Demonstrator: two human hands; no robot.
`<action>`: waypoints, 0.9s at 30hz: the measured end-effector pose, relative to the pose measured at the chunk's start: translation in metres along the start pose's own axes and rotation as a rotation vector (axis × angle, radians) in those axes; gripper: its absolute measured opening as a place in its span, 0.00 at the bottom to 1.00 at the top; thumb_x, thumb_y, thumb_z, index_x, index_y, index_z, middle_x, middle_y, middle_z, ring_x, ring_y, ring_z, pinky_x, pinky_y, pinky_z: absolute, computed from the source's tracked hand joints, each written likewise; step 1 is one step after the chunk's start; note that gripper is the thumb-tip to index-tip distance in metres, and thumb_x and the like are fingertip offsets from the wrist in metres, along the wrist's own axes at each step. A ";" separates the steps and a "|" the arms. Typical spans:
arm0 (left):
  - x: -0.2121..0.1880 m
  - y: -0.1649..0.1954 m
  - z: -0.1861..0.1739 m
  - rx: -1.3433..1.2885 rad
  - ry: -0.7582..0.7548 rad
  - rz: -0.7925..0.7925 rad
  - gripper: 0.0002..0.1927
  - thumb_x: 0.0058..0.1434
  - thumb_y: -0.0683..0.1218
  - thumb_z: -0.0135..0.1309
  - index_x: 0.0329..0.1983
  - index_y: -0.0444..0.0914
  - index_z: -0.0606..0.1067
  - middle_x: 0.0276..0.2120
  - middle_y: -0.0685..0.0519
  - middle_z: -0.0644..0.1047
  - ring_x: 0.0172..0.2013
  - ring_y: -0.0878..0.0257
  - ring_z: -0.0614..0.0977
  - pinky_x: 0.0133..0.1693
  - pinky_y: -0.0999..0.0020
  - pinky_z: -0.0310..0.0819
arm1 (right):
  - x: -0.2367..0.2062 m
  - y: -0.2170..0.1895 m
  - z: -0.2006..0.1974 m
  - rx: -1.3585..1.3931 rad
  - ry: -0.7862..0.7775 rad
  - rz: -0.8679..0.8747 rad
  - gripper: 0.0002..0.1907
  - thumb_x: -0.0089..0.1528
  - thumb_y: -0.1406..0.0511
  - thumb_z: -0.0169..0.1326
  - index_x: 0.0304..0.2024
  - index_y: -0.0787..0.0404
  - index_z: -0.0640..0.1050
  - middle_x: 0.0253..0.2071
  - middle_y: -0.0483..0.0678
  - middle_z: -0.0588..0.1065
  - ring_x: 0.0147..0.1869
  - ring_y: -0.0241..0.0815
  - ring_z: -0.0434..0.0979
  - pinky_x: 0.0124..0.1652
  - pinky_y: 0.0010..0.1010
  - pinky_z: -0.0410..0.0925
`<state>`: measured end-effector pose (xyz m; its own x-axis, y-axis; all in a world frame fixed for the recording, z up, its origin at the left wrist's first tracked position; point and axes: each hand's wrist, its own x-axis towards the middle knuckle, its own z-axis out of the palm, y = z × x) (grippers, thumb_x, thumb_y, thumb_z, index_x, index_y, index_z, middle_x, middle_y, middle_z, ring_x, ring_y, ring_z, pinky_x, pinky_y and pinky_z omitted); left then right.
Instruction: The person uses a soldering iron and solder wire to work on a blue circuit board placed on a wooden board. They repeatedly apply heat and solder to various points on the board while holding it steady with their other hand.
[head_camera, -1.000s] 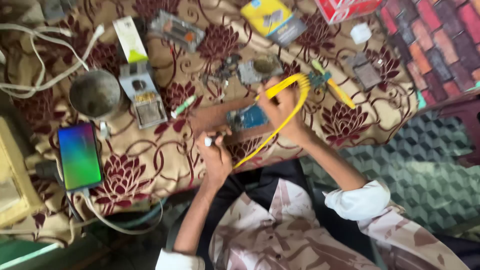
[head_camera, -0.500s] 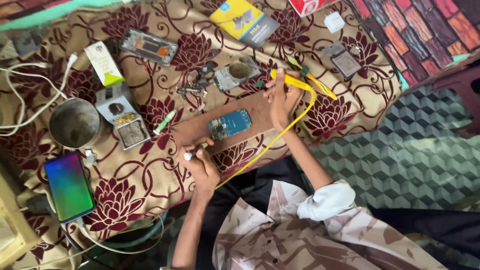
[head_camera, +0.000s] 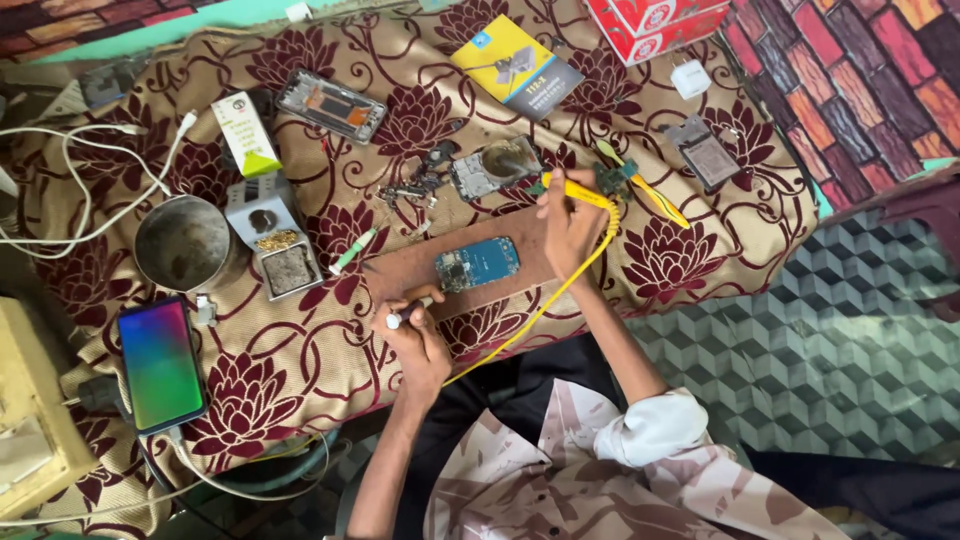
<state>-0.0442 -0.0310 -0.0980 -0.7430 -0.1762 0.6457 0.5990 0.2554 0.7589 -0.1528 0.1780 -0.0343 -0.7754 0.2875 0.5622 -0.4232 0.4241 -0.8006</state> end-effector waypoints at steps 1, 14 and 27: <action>0.001 0.000 0.000 -0.005 0.004 -0.022 0.08 0.80 0.45 0.32 0.54 0.36 0.52 0.41 0.44 0.77 0.25 0.73 0.61 0.32 0.78 0.58 | 0.000 -0.001 0.000 0.005 -0.025 0.002 0.09 0.73 0.66 0.49 0.39 0.66 0.74 0.23 0.47 0.75 0.24 0.33 0.75 0.27 0.27 0.67; 0.001 -0.001 0.000 -0.036 -0.005 -0.029 0.08 0.80 0.46 0.32 0.52 0.36 0.52 0.40 0.44 0.77 0.24 0.73 0.62 0.30 0.77 0.58 | 0.001 0.043 0.008 0.153 -0.034 0.004 0.10 0.74 0.66 0.46 0.41 0.64 0.76 0.24 0.45 0.73 0.23 0.33 0.70 0.27 0.25 0.66; 0.000 -0.008 0.001 0.017 0.018 -0.022 0.09 0.80 0.48 0.31 0.51 0.37 0.52 0.38 0.46 0.78 0.22 0.73 0.62 0.28 0.77 0.57 | 0.000 0.006 0.005 -0.100 0.098 -0.074 0.11 0.75 0.65 0.48 0.41 0.66 0.75 0.26 0.46 0.74 0.28 0.34 0.73 0.29 0.27 0.64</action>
<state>-0.0491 -0.0326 -0.1042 -0.7500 -0.1991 0.6308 0.5776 0.2675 0.7712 -0.1580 0.1764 -0.0398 -0.6926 0.3323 0.6403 -0.4250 0.5292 -0.7344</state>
